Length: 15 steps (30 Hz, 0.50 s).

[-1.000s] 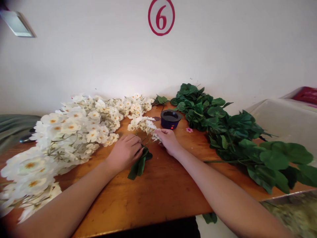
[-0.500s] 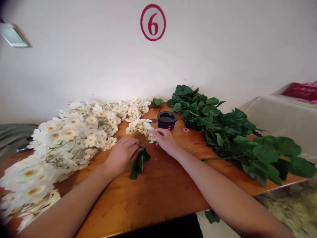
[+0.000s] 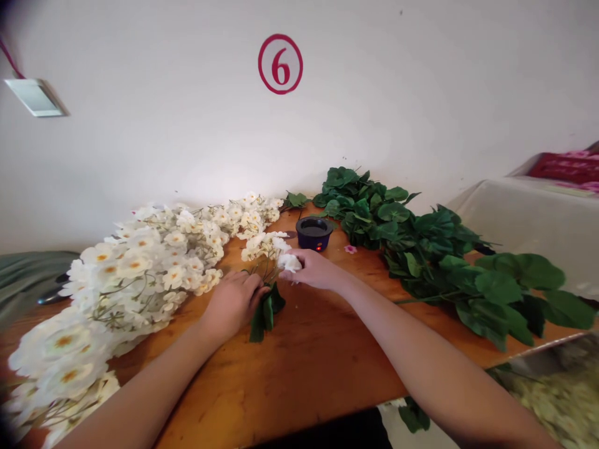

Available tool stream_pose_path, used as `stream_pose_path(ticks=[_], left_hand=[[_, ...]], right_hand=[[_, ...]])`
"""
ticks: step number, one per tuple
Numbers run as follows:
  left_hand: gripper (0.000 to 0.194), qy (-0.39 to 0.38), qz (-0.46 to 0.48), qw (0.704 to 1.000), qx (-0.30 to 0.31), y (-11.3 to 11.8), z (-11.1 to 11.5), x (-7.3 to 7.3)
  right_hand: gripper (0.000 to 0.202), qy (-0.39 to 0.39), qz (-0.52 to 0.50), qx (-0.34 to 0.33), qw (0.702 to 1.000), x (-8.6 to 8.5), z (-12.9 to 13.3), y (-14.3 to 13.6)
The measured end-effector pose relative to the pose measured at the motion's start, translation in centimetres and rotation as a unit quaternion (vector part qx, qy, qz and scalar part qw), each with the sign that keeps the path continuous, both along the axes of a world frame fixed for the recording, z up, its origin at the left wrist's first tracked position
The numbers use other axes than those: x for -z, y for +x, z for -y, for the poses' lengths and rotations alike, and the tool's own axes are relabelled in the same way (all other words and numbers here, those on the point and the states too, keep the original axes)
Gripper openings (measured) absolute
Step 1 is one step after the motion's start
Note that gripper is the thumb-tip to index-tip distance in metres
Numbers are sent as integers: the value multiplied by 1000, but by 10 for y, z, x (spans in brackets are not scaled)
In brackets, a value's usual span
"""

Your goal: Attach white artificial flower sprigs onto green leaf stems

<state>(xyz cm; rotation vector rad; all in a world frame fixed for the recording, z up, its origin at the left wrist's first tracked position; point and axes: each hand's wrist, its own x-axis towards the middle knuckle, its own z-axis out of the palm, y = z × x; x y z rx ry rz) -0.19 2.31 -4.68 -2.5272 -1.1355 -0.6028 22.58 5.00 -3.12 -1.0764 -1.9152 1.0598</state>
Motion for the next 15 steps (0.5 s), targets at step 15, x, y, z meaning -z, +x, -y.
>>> stream_pose_path(ticks=[15], left_hand=[[22, -39, 8, 999, 9, 4, -4, 14]], right_hand=[[20, -38, -7, 16, 999, 29, -5, -8]])
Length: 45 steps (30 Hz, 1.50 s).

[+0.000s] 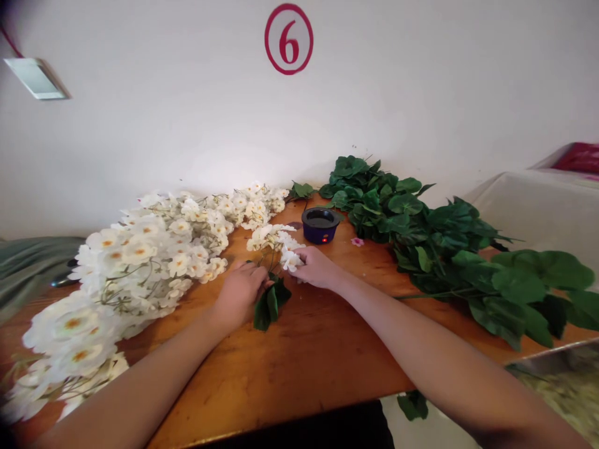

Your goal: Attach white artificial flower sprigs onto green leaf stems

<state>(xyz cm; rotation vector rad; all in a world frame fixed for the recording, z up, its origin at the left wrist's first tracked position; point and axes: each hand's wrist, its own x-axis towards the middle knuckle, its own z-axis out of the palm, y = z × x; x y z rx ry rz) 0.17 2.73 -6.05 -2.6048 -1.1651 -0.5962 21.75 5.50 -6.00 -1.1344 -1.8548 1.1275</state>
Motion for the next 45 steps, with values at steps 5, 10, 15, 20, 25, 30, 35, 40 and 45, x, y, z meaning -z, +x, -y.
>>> stream_pose_path(ticks=[5, 10, 15, 20, 25, 30, 35, 40, 45], left_hand=[[23, 19, -1, 1000, -2, -2, 2, -5], [24, 32, 2, 999, -7, -4, 1, -6], [22, 19, 1, 1000, -1, -3, 1, -3], [19, 13, 1, 1000, -4, 0, 2, 0], [17, 7, 12, 1000, -9, 1, 3, 0], [15, 4, 8, 1000, -12, 3, 2, 3], [16, -1, 2, 1000, -10, 3, 1, 4], [21, -18, -4, 1000, -25, 4, 4, -5], [25, -36, -47, 998, -15, 1, 7, -12]], right_hand=[[18, -9, 11, -2, 1000, 2, 2, -4], [24, -20, -20, 17, 999, 4, 6, -9], [25, -17, -47, 26, 998, -3, 14, -14], [17, 33, 13, 44, 998, -11, 18, -15], [13, 16, 25, 51, 998, -15, 19, -17], [15, 34, 46, 60, 997, -14, 20, -19], [12, 51, 72, 68, 994, -14, 19, -17], [18, -30, 7, 69, 997, -8, 15, -17], [26, -108, -96, 36, 989, 3, 10, -17]])
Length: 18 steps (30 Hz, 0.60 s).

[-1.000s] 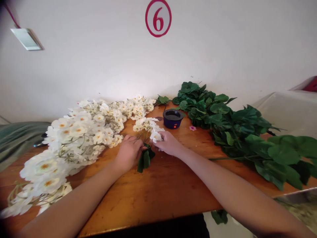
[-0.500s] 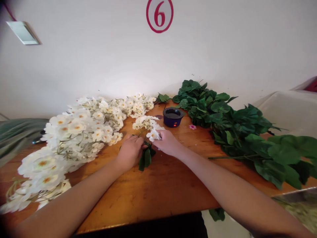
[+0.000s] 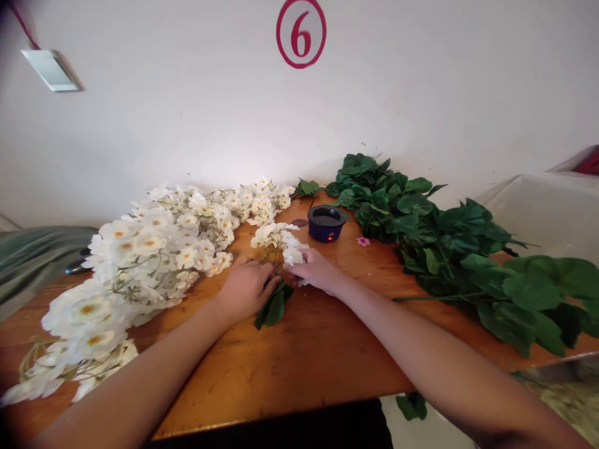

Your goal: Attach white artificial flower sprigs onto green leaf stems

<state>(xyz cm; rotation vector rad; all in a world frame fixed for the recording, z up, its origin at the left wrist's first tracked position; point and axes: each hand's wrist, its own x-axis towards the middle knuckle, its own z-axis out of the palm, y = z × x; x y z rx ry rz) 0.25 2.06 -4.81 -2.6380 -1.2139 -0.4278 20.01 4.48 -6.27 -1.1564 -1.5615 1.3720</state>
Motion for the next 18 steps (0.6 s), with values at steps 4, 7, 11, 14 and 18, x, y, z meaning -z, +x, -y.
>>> stream_pose_path(ticks=[4, 7, 11, 14, 18], left_hand=[[27, -16, -7, 1000, 17, -2, -2, 2], [25, -26, -2, 999, 18, -2, -4, 5], [20, -21, 14, 1000, 8, -1, -5, 11], [18, -17, 17, 1000, 6, -2, -6, 14], [16, -15, 14, 1000, 12, -2, -8, 16]], right_hand=[[30, -7, -21, -15, 1000, 5, -4, 1], [30, -16, -18, -11, 1000, 8, -5, 1], [27, -11, -13, -9, 1000, 10, -2, -1], [23, -2, 1, -8, 1000, 10, 2, -4], [20, -8, 5, 3, 1000, 11, 4, -7]])
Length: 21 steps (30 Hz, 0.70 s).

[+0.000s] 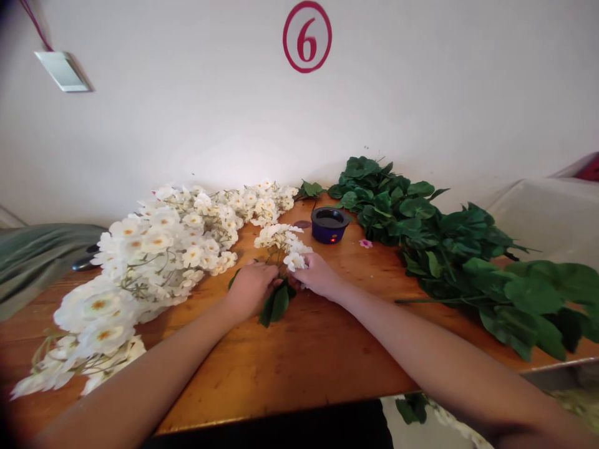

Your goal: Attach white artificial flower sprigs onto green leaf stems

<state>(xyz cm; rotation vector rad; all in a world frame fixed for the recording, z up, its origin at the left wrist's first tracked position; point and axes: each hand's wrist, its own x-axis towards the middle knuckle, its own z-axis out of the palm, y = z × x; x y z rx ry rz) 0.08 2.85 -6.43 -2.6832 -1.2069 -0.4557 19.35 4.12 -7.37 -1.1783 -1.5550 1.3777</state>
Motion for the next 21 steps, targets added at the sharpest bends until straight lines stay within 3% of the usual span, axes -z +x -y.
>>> stream_pose_path(ticks=[21], left_hand=[[16, 2, 20, 1000, -4, 2, 0, 2]], right_hand=[[9, 131, 138, 60, 980, 4, 6, -8]])
